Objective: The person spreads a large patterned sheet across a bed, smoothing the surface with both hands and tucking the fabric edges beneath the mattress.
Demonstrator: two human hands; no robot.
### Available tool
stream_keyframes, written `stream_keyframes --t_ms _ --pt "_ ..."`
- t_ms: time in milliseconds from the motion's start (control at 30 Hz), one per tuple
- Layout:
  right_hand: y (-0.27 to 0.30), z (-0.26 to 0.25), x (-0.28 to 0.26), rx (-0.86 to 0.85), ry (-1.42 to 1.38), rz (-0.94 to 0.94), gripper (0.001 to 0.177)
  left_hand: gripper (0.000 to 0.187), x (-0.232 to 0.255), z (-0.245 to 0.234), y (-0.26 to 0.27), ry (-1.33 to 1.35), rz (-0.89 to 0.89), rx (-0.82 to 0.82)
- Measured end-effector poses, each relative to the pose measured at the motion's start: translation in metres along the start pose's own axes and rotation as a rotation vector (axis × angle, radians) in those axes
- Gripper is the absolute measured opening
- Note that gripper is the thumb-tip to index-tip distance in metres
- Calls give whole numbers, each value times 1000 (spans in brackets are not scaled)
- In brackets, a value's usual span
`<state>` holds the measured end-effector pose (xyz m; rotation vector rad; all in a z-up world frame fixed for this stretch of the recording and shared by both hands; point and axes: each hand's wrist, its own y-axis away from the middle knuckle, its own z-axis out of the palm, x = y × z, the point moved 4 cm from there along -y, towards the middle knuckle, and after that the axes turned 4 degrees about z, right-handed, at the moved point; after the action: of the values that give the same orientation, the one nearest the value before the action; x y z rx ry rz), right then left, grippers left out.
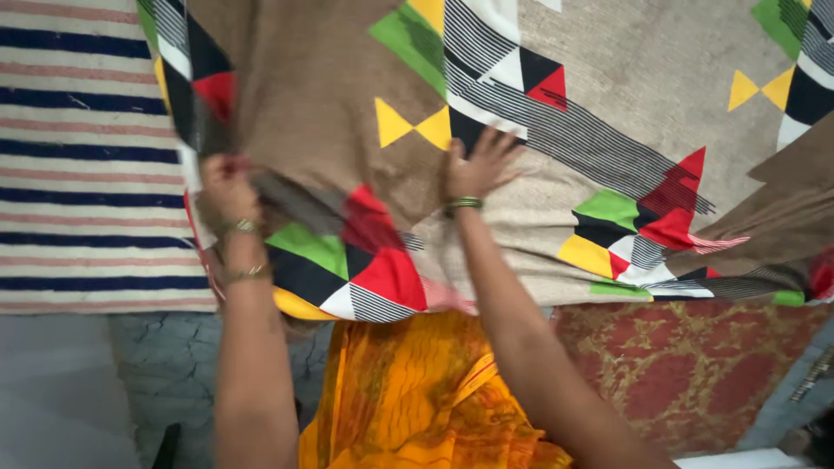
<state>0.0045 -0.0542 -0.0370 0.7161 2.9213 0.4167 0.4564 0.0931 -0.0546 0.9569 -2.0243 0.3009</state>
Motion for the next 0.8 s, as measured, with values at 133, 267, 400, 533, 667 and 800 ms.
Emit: stream_keyframes --t_ms 133,267,400,533,667,800 --pt "29 -14 -52 155 42 -29 79 20 25 -24 -15 -218 157 72" --pt "25 -19 -50 211 37 -69 78 22 52 -10 -20 -336 163 35" --pt "27 -18 -51 201 39 -55 76 17 85 -29 -34 -130 147 -173" --pt "33 -17 -47 202 39 -58 75 10 88 -70 -76 -27 294 101" --pt "29 -18 -50 209 25 -57 76 52 56 -28 -180 -79 125 176" --pt "29 -17 -50 186 35 -55 77 32 43 37 -172 -10 -318 -568"
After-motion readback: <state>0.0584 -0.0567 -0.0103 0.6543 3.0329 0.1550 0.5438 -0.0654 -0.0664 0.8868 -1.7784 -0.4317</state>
